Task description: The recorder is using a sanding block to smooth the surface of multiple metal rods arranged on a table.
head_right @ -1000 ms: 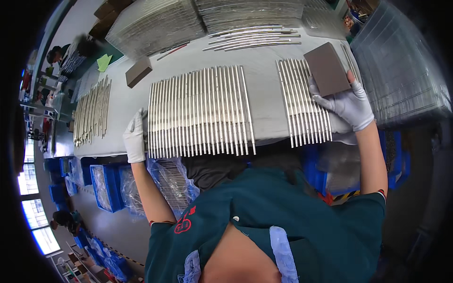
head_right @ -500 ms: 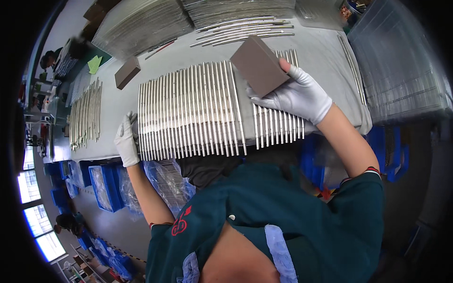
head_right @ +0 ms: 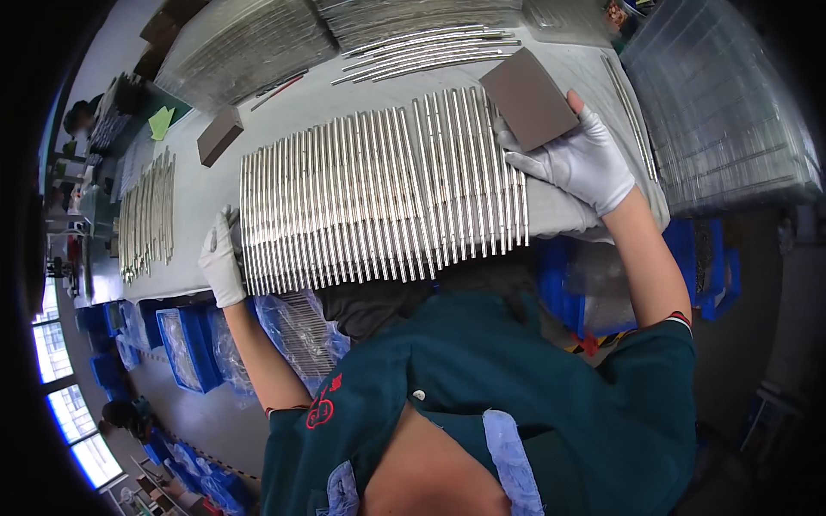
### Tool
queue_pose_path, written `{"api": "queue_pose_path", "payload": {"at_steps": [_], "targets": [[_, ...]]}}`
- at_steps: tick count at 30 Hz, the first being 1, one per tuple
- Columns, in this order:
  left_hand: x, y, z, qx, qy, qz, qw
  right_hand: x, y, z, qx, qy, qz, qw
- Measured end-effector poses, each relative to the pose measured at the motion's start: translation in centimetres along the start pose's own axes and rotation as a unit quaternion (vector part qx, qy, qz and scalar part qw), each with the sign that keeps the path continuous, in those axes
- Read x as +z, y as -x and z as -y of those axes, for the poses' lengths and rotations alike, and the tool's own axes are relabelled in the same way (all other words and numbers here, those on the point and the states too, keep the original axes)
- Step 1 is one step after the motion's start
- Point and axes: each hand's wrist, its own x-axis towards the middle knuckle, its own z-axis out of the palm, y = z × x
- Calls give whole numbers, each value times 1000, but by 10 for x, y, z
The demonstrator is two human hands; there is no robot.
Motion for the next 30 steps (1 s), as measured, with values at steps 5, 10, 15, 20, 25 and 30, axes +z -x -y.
{"api": "queue_pose_path", "payload": {"at_steps": [5,10,15,20,25,30], "targets": [[0,4,-5,30,-24,4,999,14,-35,-12,77,-22,1,997],[46,46,-68,321,-178,69,928,20,-92,11,35,212,129,968],[120,103,-113,444,-217,422,760,35,-174,0,10,408,150,901],[153,115,-104,494,-205,408,740,37,-180,-5,113,414,184,884],[156,116,-102,494,-215,394,744,26,-171,-12,43,370,146,917],[162,118,-113,511,-176,426,726,3,-142,42,-19,306,135,942]]}}
